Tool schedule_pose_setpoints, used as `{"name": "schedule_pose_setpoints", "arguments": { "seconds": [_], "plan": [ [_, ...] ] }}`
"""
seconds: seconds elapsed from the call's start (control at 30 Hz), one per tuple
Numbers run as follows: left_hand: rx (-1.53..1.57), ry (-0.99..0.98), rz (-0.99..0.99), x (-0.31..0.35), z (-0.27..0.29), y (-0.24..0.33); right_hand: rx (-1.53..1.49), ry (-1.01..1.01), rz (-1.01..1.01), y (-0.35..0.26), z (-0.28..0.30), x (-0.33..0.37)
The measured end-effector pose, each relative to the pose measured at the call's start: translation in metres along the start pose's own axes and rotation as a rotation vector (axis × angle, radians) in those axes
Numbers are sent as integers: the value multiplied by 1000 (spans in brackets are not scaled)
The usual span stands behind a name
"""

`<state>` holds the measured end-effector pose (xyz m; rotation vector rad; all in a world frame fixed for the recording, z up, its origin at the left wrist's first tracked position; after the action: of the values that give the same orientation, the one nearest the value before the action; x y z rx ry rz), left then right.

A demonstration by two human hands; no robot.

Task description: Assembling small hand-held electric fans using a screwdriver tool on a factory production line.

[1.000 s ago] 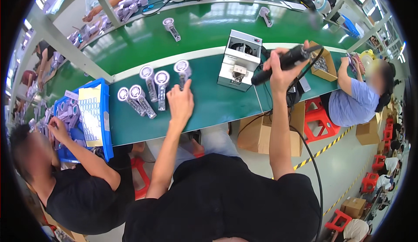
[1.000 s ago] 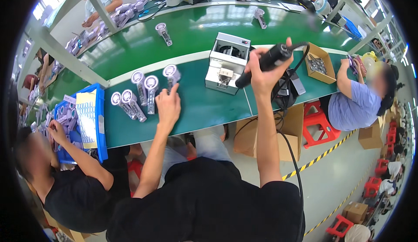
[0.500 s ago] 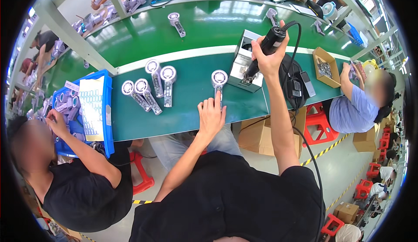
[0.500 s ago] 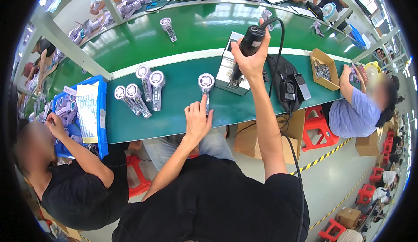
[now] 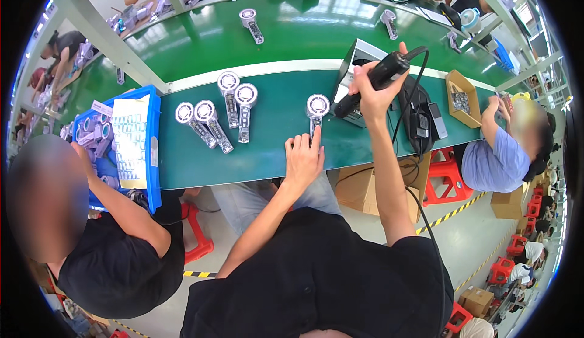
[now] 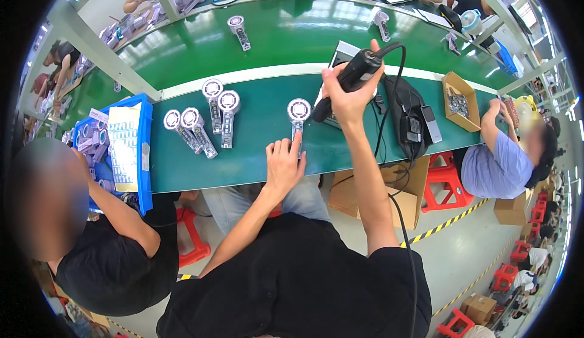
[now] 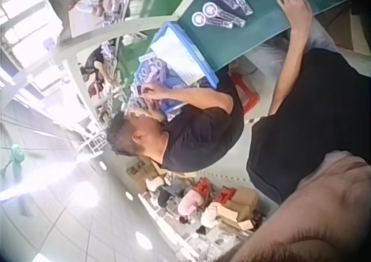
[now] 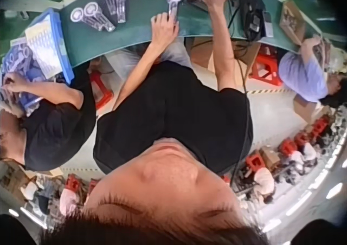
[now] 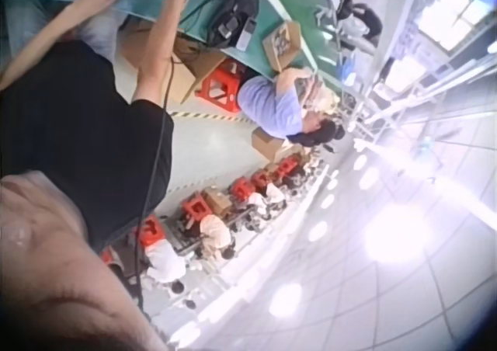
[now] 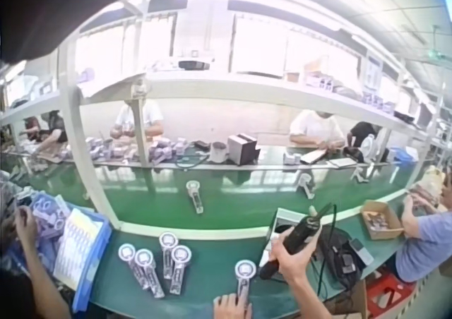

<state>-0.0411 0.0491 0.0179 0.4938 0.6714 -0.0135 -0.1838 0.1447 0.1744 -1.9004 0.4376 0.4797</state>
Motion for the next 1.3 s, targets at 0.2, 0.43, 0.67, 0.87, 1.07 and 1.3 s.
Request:
{"name": "schedule_pose_setpoints", "arguments": {
  "seconds": [0.2, 0.43, 0.67, 0.87, 1.07, 1.3],
  "plan": [
    [-9, 13, 1, -2, -1, 1, 82, -98, 131, 18, -10, 16],
    [9, 8, 16, -2, 0, 0, 107, -83, 157, 25, -13, 21],
    [15, 6, 20, -2, 1, 0, 118, -108, 203, 30, -14, 31],
    [13, 6, 20, -3, 3, 0, 102, -163, 178, 37, -12, 41],
    [28, -10, 30, -4, -1, -1, 102, -145, 220, 44, -4, 44],
    [31, 9, 31, -3, 3, -1, 117, -86, 98, 10, -7, 17]
  ]
}}
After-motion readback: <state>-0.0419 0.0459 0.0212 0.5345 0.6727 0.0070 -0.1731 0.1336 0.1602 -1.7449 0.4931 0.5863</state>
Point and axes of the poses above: each hand's wrist, its own x-axis away from the middle knuckle, its own z-axis out of the back of the hand, y = z × x, the point moved 5 cm from there along -x, towards the middle knuckle, and after that the axes turned 7 degrees about y, right-handed, at the moved point
